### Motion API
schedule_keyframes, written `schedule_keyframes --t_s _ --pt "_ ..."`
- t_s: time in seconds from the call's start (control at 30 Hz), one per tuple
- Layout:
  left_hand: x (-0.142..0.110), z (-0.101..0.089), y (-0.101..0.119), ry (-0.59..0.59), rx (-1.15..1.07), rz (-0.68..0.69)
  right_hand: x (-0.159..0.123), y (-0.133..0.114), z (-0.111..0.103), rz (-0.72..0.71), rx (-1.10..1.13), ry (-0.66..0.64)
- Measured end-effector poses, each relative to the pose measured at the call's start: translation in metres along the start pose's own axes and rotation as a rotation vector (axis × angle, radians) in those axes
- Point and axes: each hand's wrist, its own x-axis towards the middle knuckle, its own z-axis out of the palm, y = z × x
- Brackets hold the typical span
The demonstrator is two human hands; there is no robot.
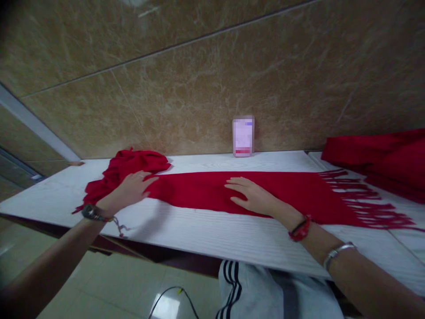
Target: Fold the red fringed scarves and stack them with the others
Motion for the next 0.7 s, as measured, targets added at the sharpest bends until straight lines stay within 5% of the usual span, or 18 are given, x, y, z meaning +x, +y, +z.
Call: schedule_keyframes --t_s 0.07,0.13,0.27,0.47,0.7 --pt "0.012 -0.004 0.038 -0.088 -0.160 0.393 0.000 -0.010 -0.003 -0.040 0.077 -0.052" --pt "0.023 -0.006 0.069 -0.123 -0.215 0.563 0.000 -0.016 -0.005 -0.046 0.116 -0.104" --pt "0.042 -0.010 0.099 -0.103 -0.109 0.580 -0.001 -0.022 -0.008 -0.063 0.164 -0.153" --pt "0.062 -0.005 0.103 -0.104 -0.060 0.594 0.000 -0.027 -0.009 -0.088 0.169 -0.163" --pt "0.058 0.001 0.104 0.046 -0.298 0.616 0.002 -0.024 -0.002 -0.065 0.143 -0.093"
